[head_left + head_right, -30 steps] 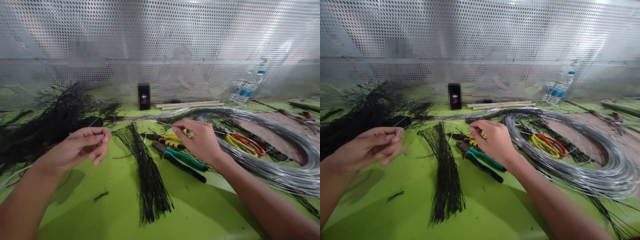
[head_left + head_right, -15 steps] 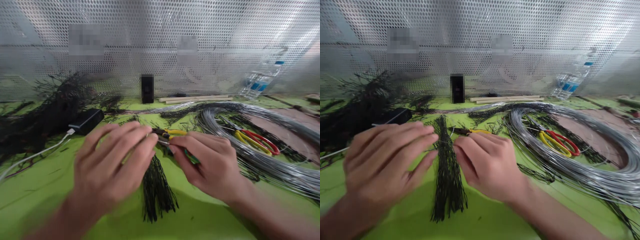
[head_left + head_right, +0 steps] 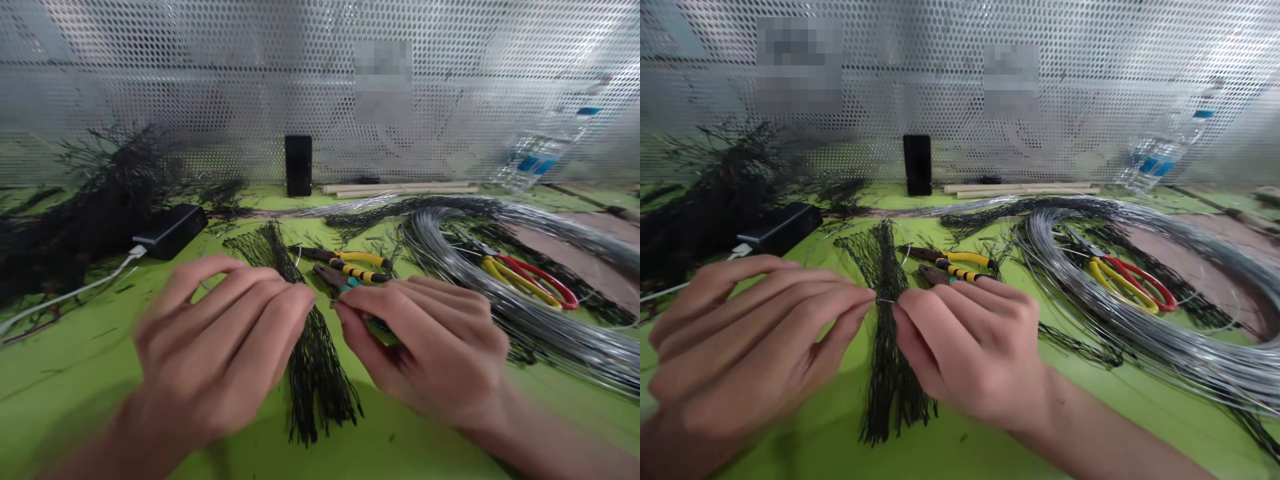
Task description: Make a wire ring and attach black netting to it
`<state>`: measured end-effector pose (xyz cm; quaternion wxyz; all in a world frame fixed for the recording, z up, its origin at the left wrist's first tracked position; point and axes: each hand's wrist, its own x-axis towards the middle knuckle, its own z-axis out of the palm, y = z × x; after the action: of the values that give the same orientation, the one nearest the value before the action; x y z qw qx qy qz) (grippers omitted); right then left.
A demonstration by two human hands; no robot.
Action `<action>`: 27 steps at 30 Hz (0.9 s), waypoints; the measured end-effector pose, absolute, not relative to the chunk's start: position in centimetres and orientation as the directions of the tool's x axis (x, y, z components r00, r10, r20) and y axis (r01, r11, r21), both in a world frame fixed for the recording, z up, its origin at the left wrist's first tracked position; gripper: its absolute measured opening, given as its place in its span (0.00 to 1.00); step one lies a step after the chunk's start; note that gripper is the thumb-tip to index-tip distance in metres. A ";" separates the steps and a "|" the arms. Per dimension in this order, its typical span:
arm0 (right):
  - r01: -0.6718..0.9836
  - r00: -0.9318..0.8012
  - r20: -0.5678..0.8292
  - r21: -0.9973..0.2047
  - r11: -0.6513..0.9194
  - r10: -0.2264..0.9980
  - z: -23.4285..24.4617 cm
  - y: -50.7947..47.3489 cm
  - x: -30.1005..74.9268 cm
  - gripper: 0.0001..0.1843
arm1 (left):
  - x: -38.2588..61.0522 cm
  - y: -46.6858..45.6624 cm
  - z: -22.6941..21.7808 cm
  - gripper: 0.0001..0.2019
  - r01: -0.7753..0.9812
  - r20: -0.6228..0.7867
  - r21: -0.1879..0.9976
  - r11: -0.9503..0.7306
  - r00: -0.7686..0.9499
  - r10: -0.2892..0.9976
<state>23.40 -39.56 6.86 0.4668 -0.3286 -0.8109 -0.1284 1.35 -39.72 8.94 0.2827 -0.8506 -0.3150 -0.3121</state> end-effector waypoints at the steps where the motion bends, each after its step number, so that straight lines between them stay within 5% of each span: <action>1: 0.654 -0.351 0.844 -0.090 0.751 0.406 6.7 -39.7 23.2 0.09 | 1.5 -39.7 9.0 0.07 0.708 0.708 -0.292 -0.642 0.612 0.352; 8: 0.610 -0.299 0.862 -0.159 0.777 0.411 5.6 -39.6 22.2 0.07 | 1.1 -39.1 8.7 0.11 0.676 0.689 -0.245 -0.695 0.626 0.365; 14: 0.510 -0.575 0.721 -0.054 0.858 0.387 7.5 -38.0 24.7 0.10 | 0.8 -38.4 8.8 0.12 0.580 0.652 -0.198 -0.791 0.680 0.335; 18: 0.423 -0.698 0.547 -0.206 0.883 0.462 7.9 -37.2 25.4 0.10 | 0.1 -37.4 9.4 0.12 0.421 0.558 -0.090 -0.902 0.772 0.305; 23: 0.517 -0.561 0.624 -0.248 0.819 0.544 5.4 -36.6 23.9 0.10 | -3.8 -33.9 9.9 0.13 0.687 0.378 0.138 -0.714 0.629 0.679; 27: 0.607 -0.570 0.473 -0.308 0.732 0.672 4.2 -36.5 23.1 0.10 | -9.1 -31.4 9.7 0.13 0.823 0.086 0.242 -0.514 0.510 0.856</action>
<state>23.10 -36.53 4.18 0.2902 -0.3616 -0.8843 0.0553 -9.09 -31.44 9.66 -0.0851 -0.8647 -0.4854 -0.0974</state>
